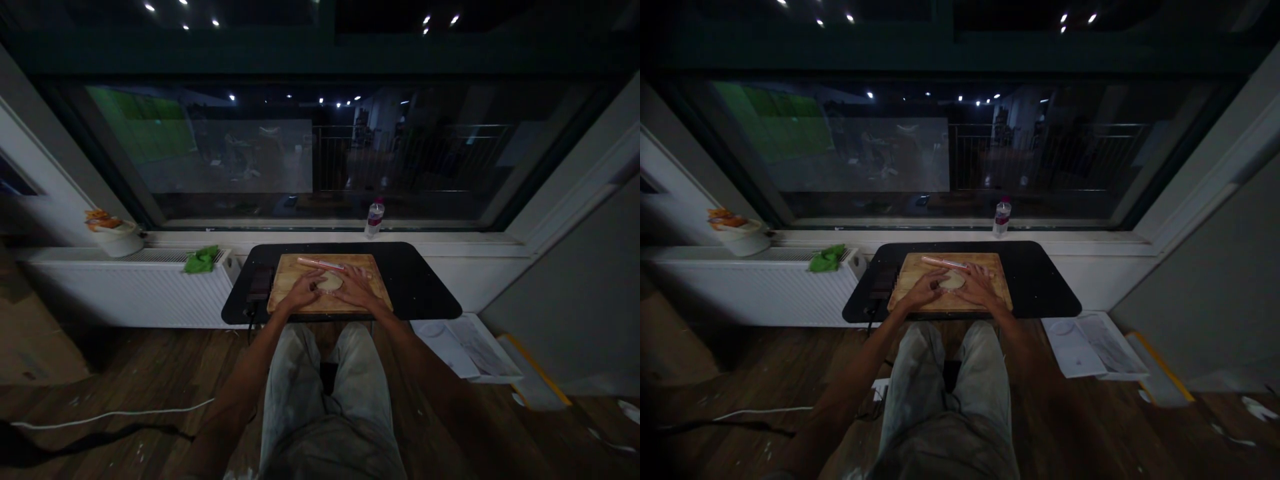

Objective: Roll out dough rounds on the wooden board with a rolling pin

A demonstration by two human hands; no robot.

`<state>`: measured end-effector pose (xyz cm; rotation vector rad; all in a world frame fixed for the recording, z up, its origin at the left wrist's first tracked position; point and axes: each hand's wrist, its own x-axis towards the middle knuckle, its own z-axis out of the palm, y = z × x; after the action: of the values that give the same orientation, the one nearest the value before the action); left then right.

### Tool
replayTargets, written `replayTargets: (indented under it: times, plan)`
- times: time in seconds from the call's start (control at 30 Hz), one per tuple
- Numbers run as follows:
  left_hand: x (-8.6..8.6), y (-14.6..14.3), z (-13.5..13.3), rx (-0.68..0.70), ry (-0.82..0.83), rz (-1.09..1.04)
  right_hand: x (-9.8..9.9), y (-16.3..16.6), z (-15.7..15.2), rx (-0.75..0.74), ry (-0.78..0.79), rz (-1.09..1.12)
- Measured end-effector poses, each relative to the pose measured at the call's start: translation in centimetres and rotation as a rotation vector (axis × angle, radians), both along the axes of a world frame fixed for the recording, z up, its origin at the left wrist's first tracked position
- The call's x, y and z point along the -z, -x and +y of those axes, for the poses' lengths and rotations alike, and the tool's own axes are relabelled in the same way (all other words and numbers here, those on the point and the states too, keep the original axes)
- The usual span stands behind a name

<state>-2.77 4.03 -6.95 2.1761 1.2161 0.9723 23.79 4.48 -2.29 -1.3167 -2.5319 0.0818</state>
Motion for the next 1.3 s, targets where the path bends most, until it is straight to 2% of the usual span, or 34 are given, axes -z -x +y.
replayTargets:
  times: [0.3,0.57,0.87,1.17,1.3]
  plan:
    - [-0.3,-0.3,-0.5,-0.025,-0.022,0.037,0.1,0.0,0.2,-0.001,0.005,0.013]
    - [-0.9,-0.6,-1.1,-0.096,-0.074,0.041,-0.1,-0.5,0.5,-0.139,-0.001,0.076]
    - [-3.3,-0.4,-1.2,0.059,-0.092,0.195,-1.8,0.3,0.7,-0.193,0.046,0.06]
    - [-3.7,-0.3,-0.9,0.084,-0.135,0.266,-2.3,0.9,0.8,-0.238,0.026,0.045]
    - [-3.7,-0.4,-1.2,0.079,-0.154,0.299,-2.4,1.0,0.6,-0.211,0.044,0.003]
